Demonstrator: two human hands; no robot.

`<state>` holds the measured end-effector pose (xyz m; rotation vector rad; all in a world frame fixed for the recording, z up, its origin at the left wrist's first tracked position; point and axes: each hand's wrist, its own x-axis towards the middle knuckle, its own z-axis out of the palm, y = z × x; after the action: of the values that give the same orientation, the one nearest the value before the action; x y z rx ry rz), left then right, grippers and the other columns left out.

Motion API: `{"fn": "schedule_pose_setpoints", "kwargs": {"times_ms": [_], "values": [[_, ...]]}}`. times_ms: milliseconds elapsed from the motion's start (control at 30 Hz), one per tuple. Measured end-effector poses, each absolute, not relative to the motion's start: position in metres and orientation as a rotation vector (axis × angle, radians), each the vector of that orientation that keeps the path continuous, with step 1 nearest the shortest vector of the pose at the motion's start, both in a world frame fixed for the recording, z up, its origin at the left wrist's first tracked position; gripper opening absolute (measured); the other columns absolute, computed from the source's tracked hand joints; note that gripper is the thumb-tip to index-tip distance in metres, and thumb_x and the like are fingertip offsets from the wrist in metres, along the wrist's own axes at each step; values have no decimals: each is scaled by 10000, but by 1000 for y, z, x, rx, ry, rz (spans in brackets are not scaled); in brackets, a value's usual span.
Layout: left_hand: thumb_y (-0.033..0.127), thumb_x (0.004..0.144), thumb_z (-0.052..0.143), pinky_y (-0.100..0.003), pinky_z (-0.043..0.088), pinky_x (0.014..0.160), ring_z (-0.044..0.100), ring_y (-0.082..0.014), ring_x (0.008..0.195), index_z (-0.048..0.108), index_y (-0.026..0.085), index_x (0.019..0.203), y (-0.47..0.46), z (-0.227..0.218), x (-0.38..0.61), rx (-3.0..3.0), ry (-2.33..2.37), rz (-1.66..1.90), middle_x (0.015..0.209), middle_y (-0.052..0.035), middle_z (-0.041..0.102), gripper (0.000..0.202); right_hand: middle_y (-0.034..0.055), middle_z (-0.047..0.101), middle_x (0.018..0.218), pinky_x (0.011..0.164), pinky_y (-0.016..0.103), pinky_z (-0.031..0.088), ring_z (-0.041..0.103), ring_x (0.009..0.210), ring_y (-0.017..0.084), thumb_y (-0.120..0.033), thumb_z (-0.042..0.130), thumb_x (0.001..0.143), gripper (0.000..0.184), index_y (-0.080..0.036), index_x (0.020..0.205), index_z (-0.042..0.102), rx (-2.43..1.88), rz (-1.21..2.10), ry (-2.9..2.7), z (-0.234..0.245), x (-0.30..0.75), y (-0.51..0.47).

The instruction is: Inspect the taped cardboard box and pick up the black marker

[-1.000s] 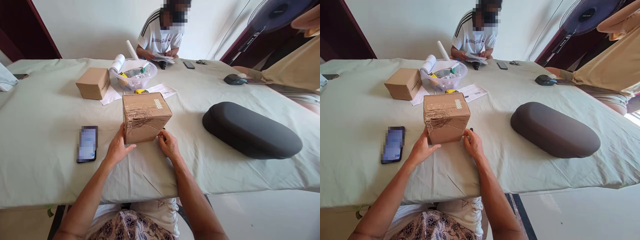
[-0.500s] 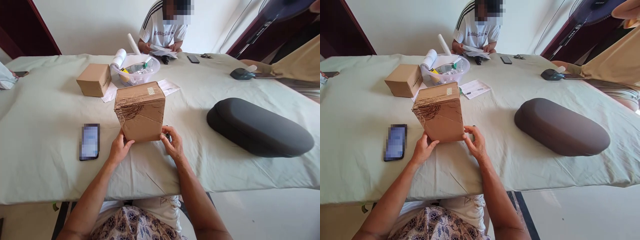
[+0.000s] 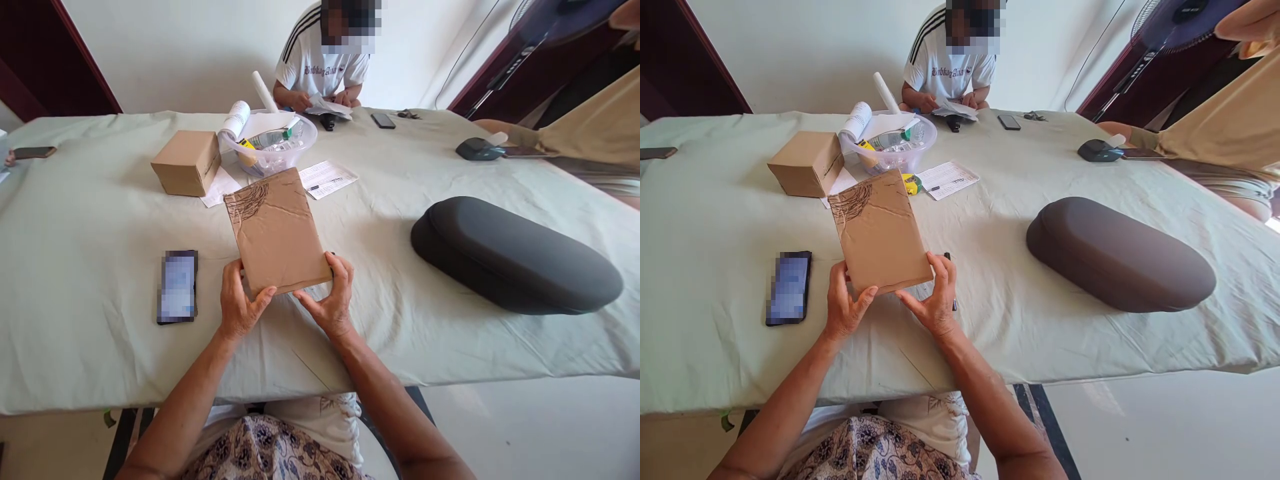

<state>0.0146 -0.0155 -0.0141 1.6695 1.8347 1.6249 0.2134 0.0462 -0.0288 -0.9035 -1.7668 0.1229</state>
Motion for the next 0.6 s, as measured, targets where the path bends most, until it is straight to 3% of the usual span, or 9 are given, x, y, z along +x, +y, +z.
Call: {"fn": "schedule_pose_setpoints", "kwargs": {"times_ms": [233, 367, 600], "values": [[794, 768, 690, -448, 562, 926, 617, -297, 1155, 496, 198, 1331, -19, -14, 24, 1639, 1875, 1706, 1230, -141, 566, 842, 95, 582, 1124, 881, 484, 551, 597, 1004, 273, -661, 727, 821, 688, -244, 1310, 482, -967, 191, -1683, -36, 202, 38], [785, 725, 743, -477, 552, 978, 604, -314, 1195, 498, 204, 1345, -19, -13, 26, 1608, 1895, 1675, 1252, -145, 563, 884, 88, 588, 1125, 845, 440, 554, 605, 1003, 256, -617, 749, 819, 646, -246, 1281, 491, -1010, 320, -1631, -38, 200, 38], [739, 792, 714, -491, 525, 1040, 597, -319, 1244, 551, 199, 1353, -19, -14, 21, 1507, 1852, 1663, 1291, -157, 590, 795, 51, 608, 1088, 771, 345, 536, 608, 967, 198, -466, 632, 951, 358, -279, 1248, 559, -932, 710, -1476, -33, 200, 40]]}}
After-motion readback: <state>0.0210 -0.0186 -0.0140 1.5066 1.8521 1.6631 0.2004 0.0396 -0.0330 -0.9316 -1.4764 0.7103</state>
